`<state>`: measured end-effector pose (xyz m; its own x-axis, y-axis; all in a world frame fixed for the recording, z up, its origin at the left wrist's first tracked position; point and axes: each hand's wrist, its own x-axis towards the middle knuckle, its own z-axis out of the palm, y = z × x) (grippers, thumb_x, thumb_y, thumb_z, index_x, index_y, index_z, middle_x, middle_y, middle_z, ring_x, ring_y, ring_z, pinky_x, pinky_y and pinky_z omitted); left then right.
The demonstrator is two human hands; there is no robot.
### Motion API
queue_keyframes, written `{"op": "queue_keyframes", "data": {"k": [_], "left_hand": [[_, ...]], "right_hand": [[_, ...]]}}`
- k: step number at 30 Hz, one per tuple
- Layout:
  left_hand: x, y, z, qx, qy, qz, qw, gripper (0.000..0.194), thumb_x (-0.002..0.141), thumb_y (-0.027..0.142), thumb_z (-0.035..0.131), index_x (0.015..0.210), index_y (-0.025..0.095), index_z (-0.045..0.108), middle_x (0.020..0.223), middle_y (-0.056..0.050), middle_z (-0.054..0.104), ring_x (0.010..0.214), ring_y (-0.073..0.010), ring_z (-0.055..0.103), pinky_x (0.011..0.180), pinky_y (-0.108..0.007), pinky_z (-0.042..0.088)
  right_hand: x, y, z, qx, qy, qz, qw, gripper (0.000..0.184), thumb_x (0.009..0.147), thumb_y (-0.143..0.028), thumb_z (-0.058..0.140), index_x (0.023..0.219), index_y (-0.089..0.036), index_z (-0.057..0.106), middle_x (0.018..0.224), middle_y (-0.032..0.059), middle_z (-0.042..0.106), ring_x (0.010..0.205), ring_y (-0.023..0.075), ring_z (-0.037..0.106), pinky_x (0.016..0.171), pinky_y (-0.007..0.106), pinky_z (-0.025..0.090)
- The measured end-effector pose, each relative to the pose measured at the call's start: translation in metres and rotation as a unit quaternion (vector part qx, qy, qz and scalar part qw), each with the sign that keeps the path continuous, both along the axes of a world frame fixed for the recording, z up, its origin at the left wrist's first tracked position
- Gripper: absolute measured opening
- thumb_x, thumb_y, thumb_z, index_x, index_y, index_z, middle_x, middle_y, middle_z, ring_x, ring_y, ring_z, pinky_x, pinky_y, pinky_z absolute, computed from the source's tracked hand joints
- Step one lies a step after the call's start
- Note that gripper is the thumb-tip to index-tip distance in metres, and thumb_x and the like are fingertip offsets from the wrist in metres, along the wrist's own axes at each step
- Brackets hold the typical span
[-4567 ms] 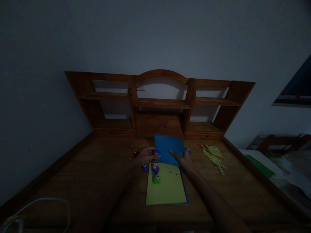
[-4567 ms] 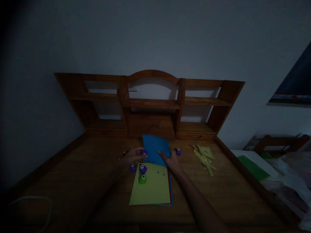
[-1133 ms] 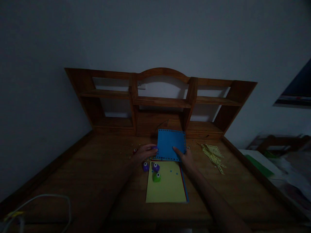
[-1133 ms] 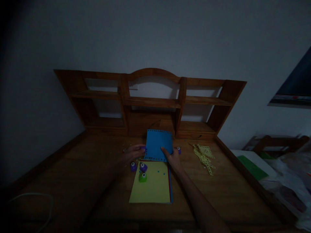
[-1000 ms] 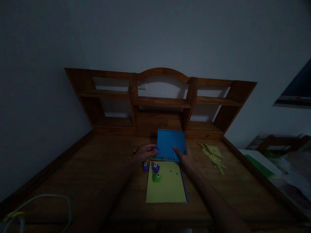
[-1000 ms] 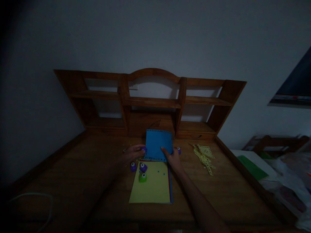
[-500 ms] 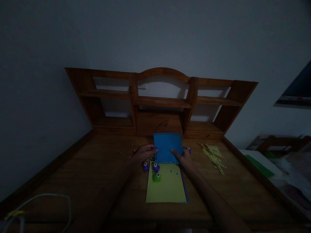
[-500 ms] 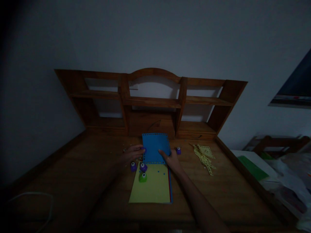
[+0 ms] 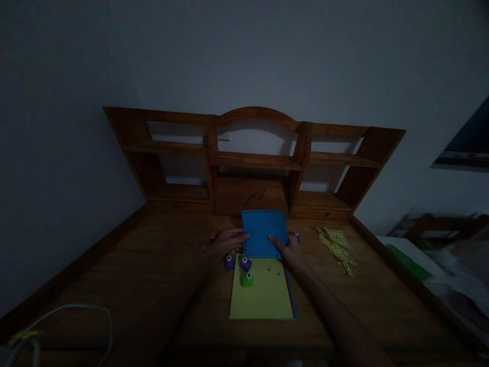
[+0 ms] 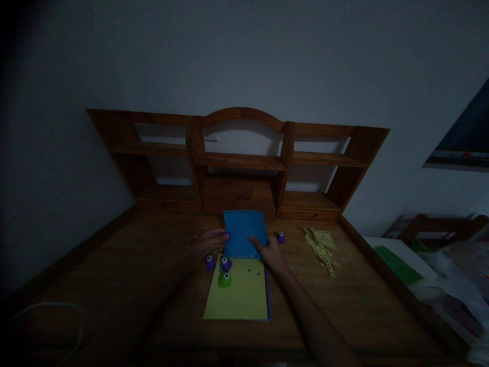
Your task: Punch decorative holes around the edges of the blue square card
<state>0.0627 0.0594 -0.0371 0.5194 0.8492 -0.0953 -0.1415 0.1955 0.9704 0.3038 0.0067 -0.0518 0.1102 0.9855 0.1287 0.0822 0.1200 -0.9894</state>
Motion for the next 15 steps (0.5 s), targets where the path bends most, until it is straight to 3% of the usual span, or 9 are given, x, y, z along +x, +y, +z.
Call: {"op": "queue_keyframes", "data": {"k": [8, 11, 15], "left_hand": [[-0.0004, -0.0043, 0.0042, -0.004, -0.004, 0.012, 1.000, 0.049, 0.069, 0.044, 0.085, 0.104, 0.012, 0.071, 0.105, -0.013, 0.074, 0.090, -0.0220, 0.069, 0.086, -0.033, 0.052], [-0.0013, -0.0043, 0.0045, -0.001, -0.010, -0.006, 1.000, 0.050, 0.071, 0.045, 0.083, 0.107, 0.012, 0.071, 0.106, -0.014, 0.073, 0.094, -0.0238, 0.070, 0.088, -0.034, 0.052], [-0.0007, -0.0024, 0.0007, -0.010, -0.014, 0.014, 1.000, 0.045, 0.068, 0.041, 0.086, 0.100, 0.012, 0.072, 0.101, -0.012, 0.074, 0.088, -0.0232, 0.070, 0.084, -0.034, 0.053]], "right_hand": [[0.0005, -0.0021, 0.0029, -0.001, -0.018, -0.004, 1.000, 0.051, 0.074, -0.057, 0.076, 0.103, -0.014, 0.071, 0.100, 0.0122, 0.075, 0.087, 0.0314, 0.073, 0.074, 0.040, 0.061], [0.0019, 0.0001, -0.0004, -0.004, -0.029, -0.012, 1.000, 0.053, 0.074, -0.059, 0.075, 0.102, -0.013, 0.071, 0.100, 0.0128, 0.075, 0.084, 0.0307, 0.073, 0.072, 0.039, 0.061], [0.0032, 0.0039, -0.0058, -0.003, -0.026, -0.018, 0.999, 0.054, 0.074, -0.059, 0.075, 0.100, -0.012, 0.071, 0.095, 0.0130, 0.075, 0.079, 0.0294, 0.073, 0.069, 0.038, 0.061]]}}
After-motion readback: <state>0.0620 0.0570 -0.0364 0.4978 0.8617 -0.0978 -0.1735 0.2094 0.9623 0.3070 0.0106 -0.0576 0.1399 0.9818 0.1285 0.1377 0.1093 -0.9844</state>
